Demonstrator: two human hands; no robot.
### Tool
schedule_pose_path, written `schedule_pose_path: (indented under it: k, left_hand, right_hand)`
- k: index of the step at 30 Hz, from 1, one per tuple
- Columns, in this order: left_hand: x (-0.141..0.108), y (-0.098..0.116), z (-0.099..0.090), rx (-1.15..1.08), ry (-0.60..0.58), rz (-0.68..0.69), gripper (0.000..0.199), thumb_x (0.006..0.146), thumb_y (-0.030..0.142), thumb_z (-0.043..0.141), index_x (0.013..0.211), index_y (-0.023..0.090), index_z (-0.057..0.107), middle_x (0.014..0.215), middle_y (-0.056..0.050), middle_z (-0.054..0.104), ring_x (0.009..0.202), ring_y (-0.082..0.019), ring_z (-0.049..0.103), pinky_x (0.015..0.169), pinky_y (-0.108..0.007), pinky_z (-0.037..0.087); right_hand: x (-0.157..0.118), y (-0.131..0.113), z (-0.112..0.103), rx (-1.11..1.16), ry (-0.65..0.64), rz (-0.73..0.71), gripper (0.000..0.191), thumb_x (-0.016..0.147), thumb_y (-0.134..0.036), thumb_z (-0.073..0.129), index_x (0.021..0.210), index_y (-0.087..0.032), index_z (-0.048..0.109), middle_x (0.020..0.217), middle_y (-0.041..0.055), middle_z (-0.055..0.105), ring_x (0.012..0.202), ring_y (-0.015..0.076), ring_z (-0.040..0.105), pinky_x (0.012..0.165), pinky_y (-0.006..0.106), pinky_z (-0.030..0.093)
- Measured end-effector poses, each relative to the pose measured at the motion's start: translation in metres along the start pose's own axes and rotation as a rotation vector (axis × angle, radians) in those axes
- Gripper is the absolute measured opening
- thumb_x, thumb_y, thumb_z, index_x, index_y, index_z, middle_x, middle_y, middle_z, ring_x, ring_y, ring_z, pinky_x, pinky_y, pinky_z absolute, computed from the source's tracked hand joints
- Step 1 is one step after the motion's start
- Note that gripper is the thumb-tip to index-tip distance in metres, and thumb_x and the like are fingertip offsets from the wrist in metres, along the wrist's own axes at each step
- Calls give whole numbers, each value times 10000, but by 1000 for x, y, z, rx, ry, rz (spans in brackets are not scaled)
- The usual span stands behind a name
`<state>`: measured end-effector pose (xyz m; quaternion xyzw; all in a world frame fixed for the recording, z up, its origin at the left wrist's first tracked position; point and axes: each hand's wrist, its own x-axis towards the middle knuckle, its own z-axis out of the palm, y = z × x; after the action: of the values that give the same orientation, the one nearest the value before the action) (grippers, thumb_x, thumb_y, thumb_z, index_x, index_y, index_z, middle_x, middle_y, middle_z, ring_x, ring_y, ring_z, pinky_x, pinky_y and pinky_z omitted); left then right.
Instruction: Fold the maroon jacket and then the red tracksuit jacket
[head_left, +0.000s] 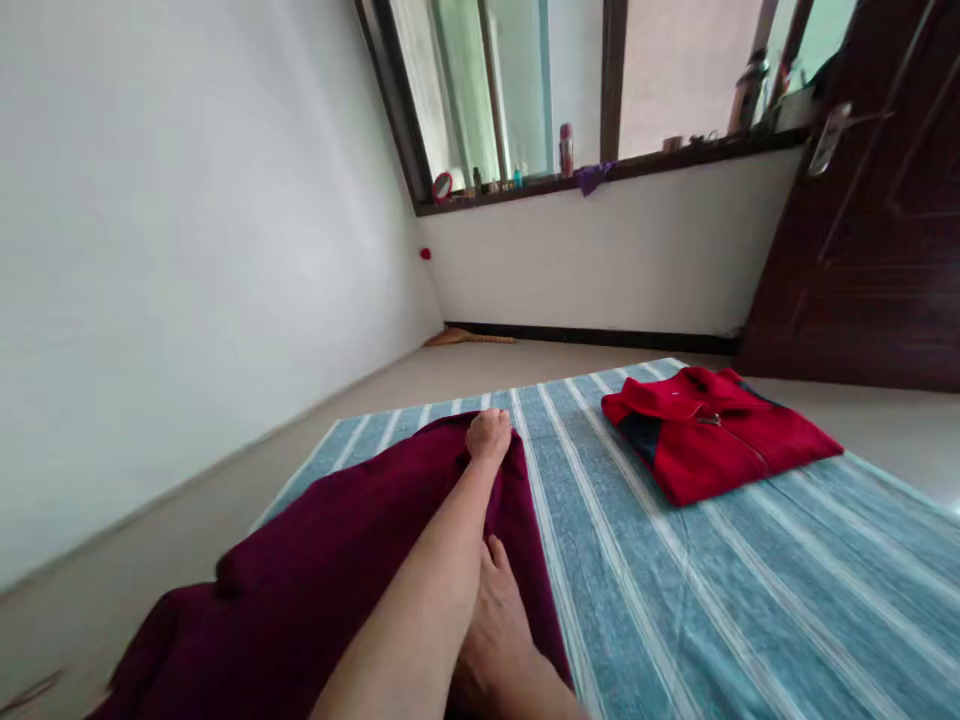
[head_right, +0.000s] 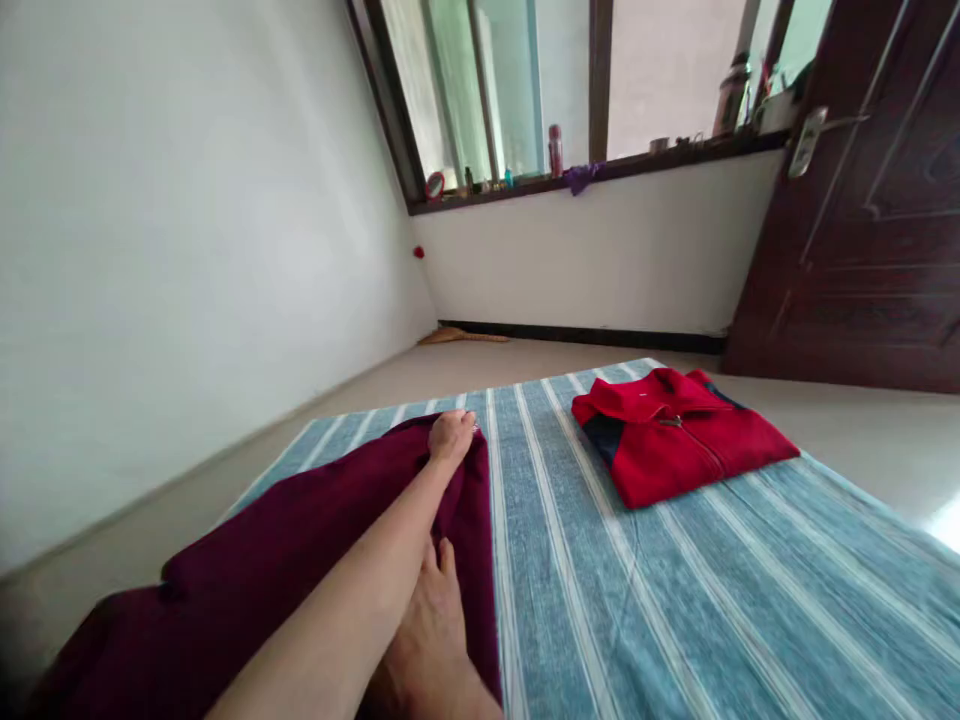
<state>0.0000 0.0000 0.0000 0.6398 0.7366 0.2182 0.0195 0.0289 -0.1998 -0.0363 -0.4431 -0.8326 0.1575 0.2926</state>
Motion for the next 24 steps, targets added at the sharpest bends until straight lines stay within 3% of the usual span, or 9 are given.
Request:
schedule_pose_path:
  k: [8,12,16,24]
  left_hand:
    - [5,2,-2,-49,-7,-3,239,831,308,496,776,205,704,896,-73,722,877,-219,651,713,-273,445]
    - [8,4,-3,-99,24,-16,182,799,261,544,885,207,694,926,-57,722,904,-207,647,739,-268,454]
    - [12,2,1,-154,44,-4,281,783,199,550,1043,186,655,978,-70,717,933,-208,647,783,-278,471]
    - [19,-5,12,-230,15,163,455,741,-4,453,1125,181,611,1002,-21,715,961,-133,650,851,-219,484]
  right_hand:
    - [0,-4,-9,30,-35,24,446,890,-269,410,1330,-254,481,1284,104,562,1221,335,443,1024,610,308]
    - [-1,-4,-8,50,-7,14,476,885,-281,413,1358,-249,444,1289,109,558,1195,338,464,1015,613,315]
    - [-1,-4,-9,61,-13,8,481,884,-275,407,1364,-243,436,1310,112,542,1201,340,456,1022,615,301]
    - [-3,-5,-17,86,-49,36,494,887,-241,394,1381,-260,405,1385,82,476,1284,321,373,1053,594,271]
